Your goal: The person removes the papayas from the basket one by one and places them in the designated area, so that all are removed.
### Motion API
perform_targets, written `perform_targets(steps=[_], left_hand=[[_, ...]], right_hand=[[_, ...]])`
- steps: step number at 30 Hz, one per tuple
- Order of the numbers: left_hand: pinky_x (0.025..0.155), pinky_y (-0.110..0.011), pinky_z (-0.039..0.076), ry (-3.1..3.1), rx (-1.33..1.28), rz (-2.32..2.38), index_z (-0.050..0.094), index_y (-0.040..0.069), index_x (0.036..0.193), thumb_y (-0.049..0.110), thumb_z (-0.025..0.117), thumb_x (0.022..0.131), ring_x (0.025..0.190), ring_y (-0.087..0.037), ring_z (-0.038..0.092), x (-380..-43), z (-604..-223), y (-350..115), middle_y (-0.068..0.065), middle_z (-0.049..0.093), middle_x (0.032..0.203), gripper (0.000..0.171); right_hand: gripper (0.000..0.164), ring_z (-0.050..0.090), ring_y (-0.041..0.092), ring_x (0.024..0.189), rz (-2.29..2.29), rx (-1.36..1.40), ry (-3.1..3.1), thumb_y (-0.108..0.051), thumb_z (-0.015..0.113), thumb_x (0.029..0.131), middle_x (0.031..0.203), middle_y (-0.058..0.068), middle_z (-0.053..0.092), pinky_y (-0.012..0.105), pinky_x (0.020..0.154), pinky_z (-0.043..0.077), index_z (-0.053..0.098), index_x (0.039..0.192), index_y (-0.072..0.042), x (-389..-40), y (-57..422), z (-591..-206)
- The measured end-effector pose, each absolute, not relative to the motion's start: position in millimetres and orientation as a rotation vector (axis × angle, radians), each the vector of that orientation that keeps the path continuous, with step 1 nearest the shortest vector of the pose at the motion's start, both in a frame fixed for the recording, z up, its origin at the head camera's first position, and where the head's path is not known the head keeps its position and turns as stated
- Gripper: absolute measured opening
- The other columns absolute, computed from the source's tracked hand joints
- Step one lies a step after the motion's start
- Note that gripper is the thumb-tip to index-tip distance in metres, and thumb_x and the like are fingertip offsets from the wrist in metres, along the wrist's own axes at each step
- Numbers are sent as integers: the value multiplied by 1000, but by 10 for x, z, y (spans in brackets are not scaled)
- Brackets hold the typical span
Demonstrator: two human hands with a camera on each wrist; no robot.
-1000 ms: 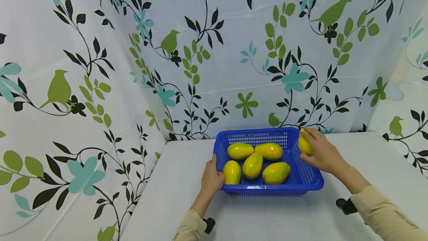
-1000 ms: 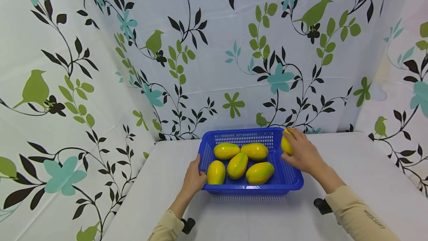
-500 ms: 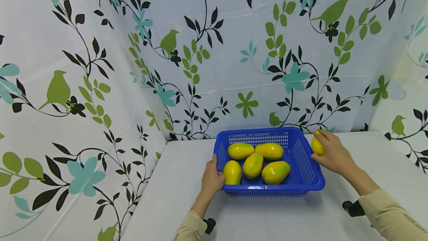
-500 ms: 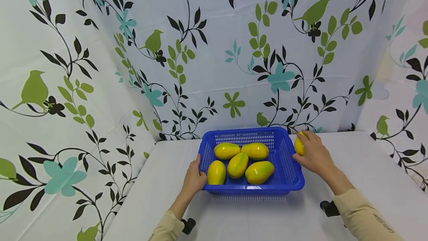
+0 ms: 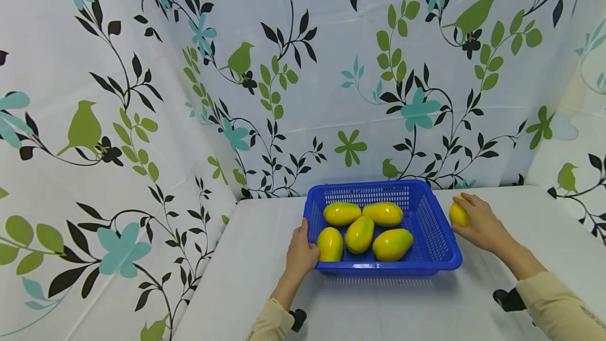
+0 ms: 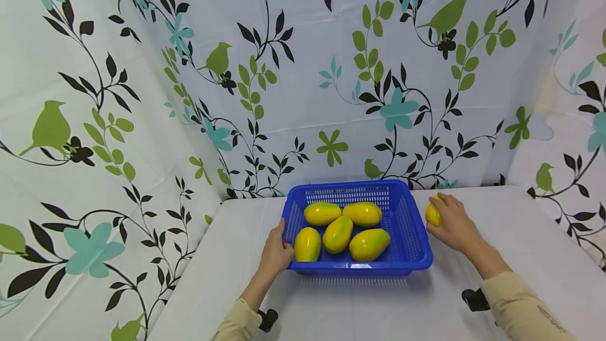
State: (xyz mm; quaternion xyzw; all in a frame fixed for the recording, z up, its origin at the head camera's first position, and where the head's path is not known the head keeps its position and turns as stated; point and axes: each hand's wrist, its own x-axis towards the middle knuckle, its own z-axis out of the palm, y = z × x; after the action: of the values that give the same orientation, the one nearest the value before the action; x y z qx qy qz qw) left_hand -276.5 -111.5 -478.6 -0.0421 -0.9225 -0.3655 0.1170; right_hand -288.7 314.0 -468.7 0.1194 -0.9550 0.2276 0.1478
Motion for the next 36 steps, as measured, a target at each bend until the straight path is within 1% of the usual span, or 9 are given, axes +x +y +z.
perform_targets(steps=[10, 13, 23, 36], left_hand=[[99, -58, 44, -2693, -131, -1056, 34, -11, 147, -6, 54, 81, 120, -47, 53, -2759, -4767, -1109, -34, 48, 135, 69], [100, -57, 43, -2704, -122, -1058, 34, -10, 148, -4, 53, 83, 121, -45, 53, -2759, -4768, -1108, -33, 47, 136, 68], [101, -57, 43, -2709, -112, -1062, 34, -9, 148, -4, 53, 82, 121, -45, 53, -2757, -4756, -1107, -32, 47, 136, 69], [102, -56, 42, -2709, -120, -1074, 33, -9, 148, -4, 53, 82, 123, -44, 52, -2762, -4766, -1119, -32, 47, 137, 70]], right_hand=[[69, 34, 63, 117, 653, 338, -2805, -15, 74, 79, 135, 44, 34, 75, 91, 35, 46, 132, 18, -2889, 3193, -4848], [68, 34, 63, 117, 653, 346, -2816, -16, 74, 79, 134, 44, 34, 75, 91, 35, 46, 132, 18, -2883, 3196, -4887], [69, 34, 62, 118, 655, 315, -2859, -16, 76, 79, 134, 45, 34, 75, 92, 35, 46, 132, 18, -2868, 3206, -5028], [70, 34, 63, 118, 642, 314, -2867, -17, 77, 78, 135, 45, 34, 75, 90, 36, 47, 133, 16, -2846, 3216, -5107]])
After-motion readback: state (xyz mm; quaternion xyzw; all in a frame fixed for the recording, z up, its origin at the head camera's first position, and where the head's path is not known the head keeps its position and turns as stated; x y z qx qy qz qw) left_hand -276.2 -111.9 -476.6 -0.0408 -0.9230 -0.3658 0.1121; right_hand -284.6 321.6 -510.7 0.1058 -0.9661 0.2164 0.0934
